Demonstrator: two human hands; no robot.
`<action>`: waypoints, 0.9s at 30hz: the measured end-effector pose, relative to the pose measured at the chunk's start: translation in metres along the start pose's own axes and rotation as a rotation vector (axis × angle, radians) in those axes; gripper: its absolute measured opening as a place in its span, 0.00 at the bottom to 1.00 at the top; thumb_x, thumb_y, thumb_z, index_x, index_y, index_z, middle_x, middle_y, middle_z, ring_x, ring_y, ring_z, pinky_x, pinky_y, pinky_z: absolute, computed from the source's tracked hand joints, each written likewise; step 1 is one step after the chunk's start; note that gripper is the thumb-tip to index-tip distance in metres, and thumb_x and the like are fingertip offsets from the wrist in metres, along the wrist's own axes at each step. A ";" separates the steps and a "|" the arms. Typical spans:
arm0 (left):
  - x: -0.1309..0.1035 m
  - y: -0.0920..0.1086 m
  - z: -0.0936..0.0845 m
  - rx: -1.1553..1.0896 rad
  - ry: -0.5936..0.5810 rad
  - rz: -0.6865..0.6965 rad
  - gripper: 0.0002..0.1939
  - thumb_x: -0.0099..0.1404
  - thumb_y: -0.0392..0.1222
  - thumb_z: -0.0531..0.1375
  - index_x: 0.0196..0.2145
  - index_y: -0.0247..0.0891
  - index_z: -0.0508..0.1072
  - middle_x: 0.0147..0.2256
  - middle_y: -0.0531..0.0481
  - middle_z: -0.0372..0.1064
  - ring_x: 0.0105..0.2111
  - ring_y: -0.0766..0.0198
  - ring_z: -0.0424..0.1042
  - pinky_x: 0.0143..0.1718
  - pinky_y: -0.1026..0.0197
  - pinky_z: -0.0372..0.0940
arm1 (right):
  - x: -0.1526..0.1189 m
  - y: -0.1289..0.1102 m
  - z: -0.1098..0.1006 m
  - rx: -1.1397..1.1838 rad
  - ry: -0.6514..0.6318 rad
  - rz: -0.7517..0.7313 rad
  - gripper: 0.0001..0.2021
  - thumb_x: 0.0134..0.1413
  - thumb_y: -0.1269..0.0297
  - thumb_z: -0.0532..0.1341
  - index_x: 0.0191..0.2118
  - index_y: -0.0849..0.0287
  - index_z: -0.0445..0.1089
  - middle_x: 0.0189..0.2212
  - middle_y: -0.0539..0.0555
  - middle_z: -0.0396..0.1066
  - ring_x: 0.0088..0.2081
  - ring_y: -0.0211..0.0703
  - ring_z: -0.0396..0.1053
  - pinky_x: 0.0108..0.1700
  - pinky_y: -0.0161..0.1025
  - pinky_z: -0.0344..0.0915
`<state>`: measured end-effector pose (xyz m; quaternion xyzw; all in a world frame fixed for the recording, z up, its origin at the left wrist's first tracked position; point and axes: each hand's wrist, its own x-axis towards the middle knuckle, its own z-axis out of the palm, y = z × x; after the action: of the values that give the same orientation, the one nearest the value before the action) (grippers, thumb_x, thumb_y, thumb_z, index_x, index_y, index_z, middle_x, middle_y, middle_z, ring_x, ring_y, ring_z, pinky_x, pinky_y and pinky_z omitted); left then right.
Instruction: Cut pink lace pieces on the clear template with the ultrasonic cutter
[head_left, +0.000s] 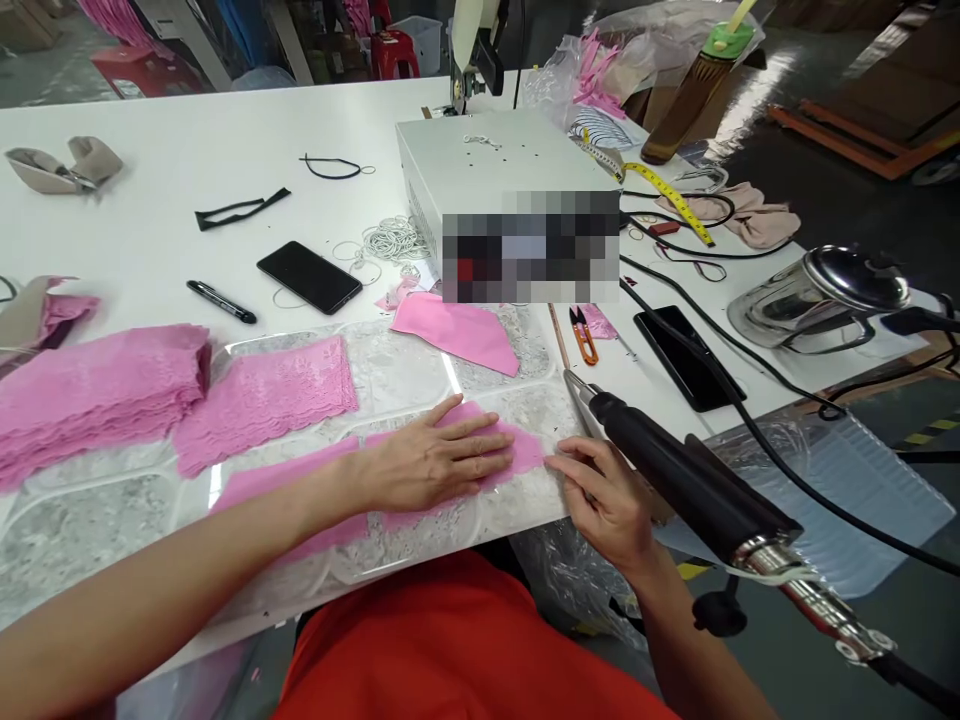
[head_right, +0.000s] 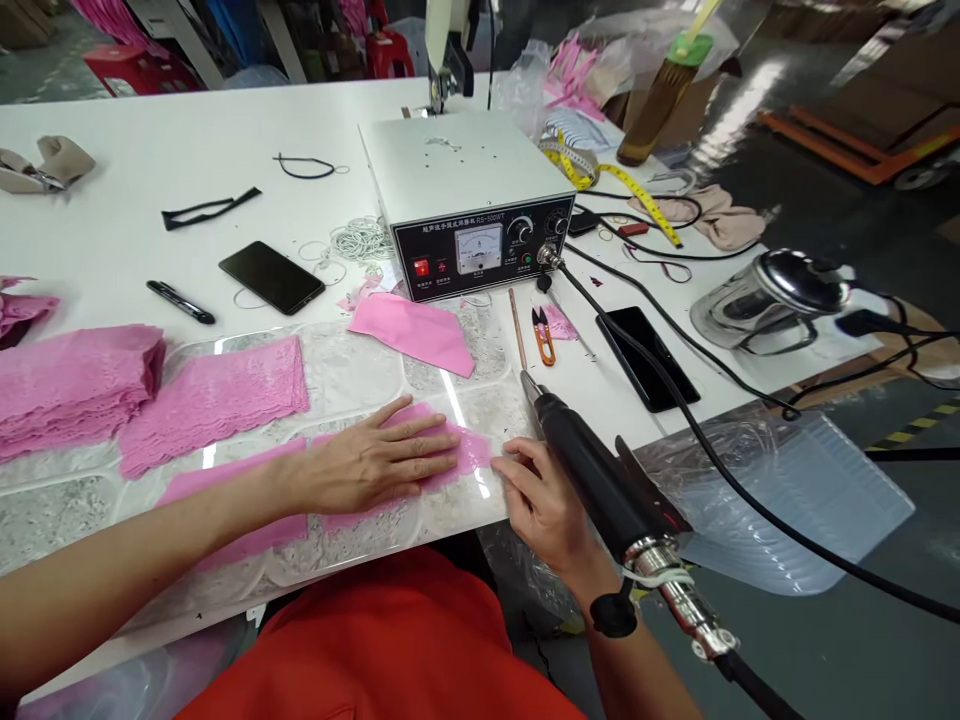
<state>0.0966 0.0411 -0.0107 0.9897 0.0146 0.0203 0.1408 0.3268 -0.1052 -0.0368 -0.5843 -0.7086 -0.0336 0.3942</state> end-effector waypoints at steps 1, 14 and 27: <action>0.002 -0.001 0.001 -0.006 -0.010 -0.002 0.22 0.77 0.47 0.48 0.66 0.47 0.58 0.66 0.51 0.54 0.69 0.55 0.48 0.70 0.41 0.29 | -0.001 0.000 0.000 -0.004 0.002 0.001 0.15 0.57 0.79 0.56 0.42 0.54 0.74 0.38 0.56 0.73 0.38 0.40 0.74 0.38 0.37 0.74; 0.007 -0.001 0.007 0.025 0.007 0.010 0.25 0.76 0.50 0.49 0.67 0.50 0.54 0.67 0.52 0.52 0.68 0.56 0.49 0.70 0.43 0.32 | -0.006 0.000 0.004 0.026 0.042 0.051 0.17 0.56 0.78 0.55 0.43 0.52 0.75 0.38 0.55 0.73 0.38 0.41 0.73 0.39 0.38 0.74; 0.010 -0.001 0.008 0.023 0.048 0.029 0.25 0.75 0.51 0.50 0.67 0.49 0.55 0.67 0.50 0.53 0.68 0.55 0.50 0.70 0.43 0.33 | -0.025 0.004 0.001 -0.016 0.057 0.244 0.11 0.58 0.73 0.56 0.42 0.53 0.72 0.40 0.56 0.75 0.41 0.46 0.76 0.45 0.43 0.75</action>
<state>0.1072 0.0406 -0.0182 0.9906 0.0037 0.0460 0.1288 0.3297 -0.1231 -0.0539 -0.6680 -0.6206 -0.0078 0.4106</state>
